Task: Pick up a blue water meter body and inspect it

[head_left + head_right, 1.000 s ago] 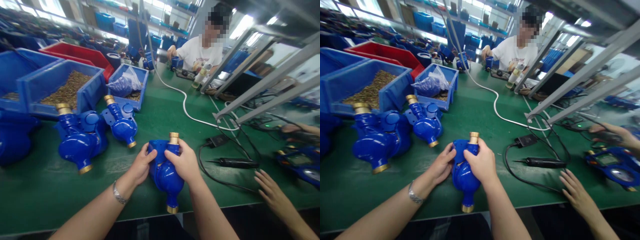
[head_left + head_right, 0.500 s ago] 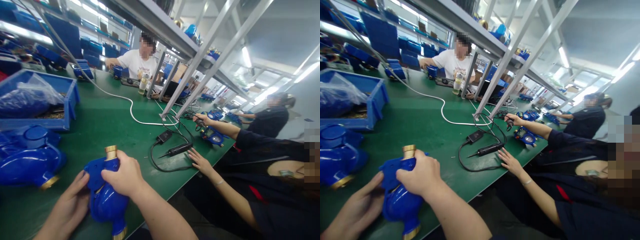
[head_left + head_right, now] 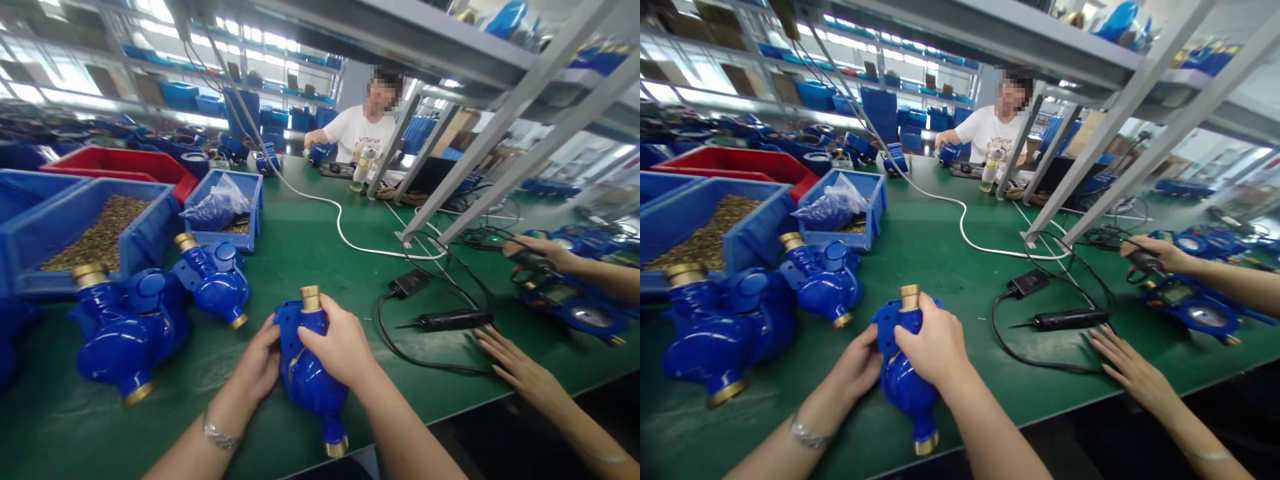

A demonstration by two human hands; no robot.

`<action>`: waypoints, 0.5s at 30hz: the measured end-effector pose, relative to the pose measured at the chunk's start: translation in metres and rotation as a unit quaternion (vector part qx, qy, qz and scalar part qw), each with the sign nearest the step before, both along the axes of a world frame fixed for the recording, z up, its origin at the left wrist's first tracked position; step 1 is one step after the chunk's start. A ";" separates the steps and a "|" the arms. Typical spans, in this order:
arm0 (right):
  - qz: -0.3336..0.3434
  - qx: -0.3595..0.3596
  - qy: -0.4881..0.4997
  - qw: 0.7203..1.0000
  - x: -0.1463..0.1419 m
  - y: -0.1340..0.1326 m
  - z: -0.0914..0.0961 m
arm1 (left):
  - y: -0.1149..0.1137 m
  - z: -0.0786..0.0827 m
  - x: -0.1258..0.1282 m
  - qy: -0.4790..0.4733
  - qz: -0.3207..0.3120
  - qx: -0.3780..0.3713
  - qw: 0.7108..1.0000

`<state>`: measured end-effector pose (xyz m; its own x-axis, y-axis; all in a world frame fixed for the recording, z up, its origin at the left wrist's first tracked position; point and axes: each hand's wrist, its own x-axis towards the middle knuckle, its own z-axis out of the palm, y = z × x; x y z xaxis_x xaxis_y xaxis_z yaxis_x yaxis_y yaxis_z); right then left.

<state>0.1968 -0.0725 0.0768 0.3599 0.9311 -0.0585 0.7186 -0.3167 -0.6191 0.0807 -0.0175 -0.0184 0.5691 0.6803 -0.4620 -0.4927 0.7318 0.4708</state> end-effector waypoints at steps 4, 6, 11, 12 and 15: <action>0.012 -0.031 -0.070 0.997 -0.007 0.001 0.005 | -0.001 -0.004 -0.001 0.002 -0.013 0.005 1.000; 0.027 -0.041 -0.081 0.995 -0.008 0.003 0.004 | -0.001 -0.004 -0.001 0.001 -0.028 0.010 1.000; 0.028 -0.044 -0.081 0.995 -0.011 0.005 0.002 | -0.001 0.001 -0.002 -0.038 -0.034 0.033 0.998; 0.034 -0.046 -0.077 0.995 -0.011 0.004 0.002 | -0.002 0.002 -0.003 -0.047 -0.030 0.047 0.997; 0.048 -0.048 -0.062 0.996 -0.011 0.004 0.004 | -0.003 0.001 -0.007 -0.082 -0.045 0.069 0.993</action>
<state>0.1859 -0.0689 0.0810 0.2798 0.9537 -0.1103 0.8173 -0.2969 -0.4939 0.0736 -0.0206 -0.0171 0.6899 0.6741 -0.2638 -0.5071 0.7101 0.4885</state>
